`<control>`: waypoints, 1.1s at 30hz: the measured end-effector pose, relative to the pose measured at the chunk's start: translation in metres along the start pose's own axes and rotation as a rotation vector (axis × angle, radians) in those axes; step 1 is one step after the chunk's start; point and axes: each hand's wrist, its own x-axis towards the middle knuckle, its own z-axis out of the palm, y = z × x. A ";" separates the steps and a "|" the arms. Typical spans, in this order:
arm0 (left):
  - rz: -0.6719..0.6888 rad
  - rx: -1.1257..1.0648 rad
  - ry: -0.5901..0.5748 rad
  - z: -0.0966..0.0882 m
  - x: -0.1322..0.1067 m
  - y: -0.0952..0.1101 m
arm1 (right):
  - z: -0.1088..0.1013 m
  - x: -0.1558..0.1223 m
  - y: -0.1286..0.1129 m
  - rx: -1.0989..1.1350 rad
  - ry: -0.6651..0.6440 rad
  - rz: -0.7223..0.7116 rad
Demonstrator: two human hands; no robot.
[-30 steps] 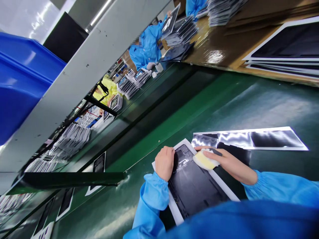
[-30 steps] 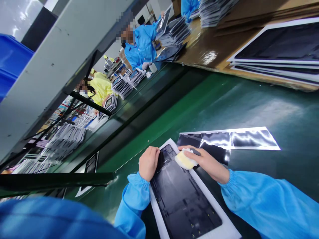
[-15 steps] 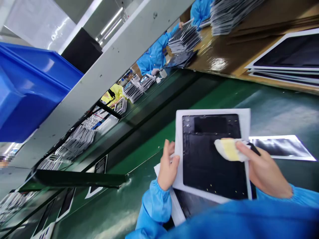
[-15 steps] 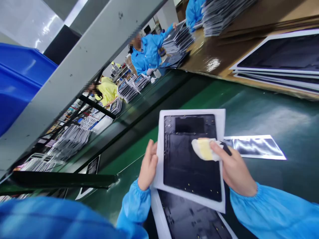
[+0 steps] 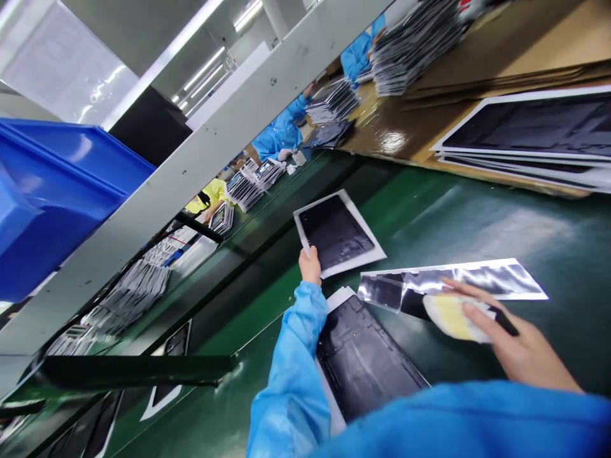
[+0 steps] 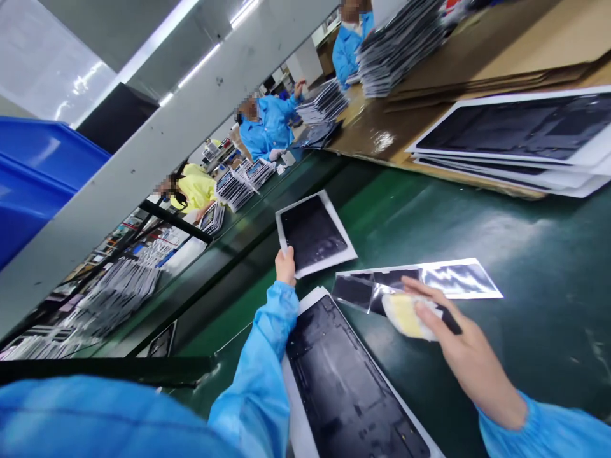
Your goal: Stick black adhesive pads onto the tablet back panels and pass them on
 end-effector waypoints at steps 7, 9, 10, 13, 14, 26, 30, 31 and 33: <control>-0.008 0.064 -0.009 0.021 0.037 -0.010 | -0.021 -0.018 0.033 -0.271 0.050 -0.033; 0.056 0.112 -0.026 0.016 0.029 -0.007 | -0.027 -0.018 0.038 -0.329 0.051 -0.056; 0.095 0.135 -0.040 0.014 0.020 -0.005 | -0.030 -0.017 0.042 -0.362 0.045 -0.075; 0.256 0.191 -0.198 0.012 -0.024 0.001 | -0.035 -0.015 0.057 -0.466 0.014 -0.180; 0.345 0.216 -0.315 0.014 -0.043 0.002 | -0.036 -0.014 0.062 -0.498 0.001 -0.220; 0.961 0.768 -0.875 0.030 -0.123 -0.005 | -0.035 -0.014 0.081 -0.699 -0.190 -0.558; 0.998 0.733 -0.836 0.028 -0.128 -0.004 | -0.022 -0.015 0.086 -0.703 -0.336 -0.539; 1.010 0.730 -0.827 0.028 -0.130 -0.004 | -0.020 -0.015 0.085 -0.694 -0.375 -0.524; 1.018 0.732 -0.838 0.029 -0.135 -0.004 | -0.015 -0.013 0.080 -0.665 -0.446 -0.528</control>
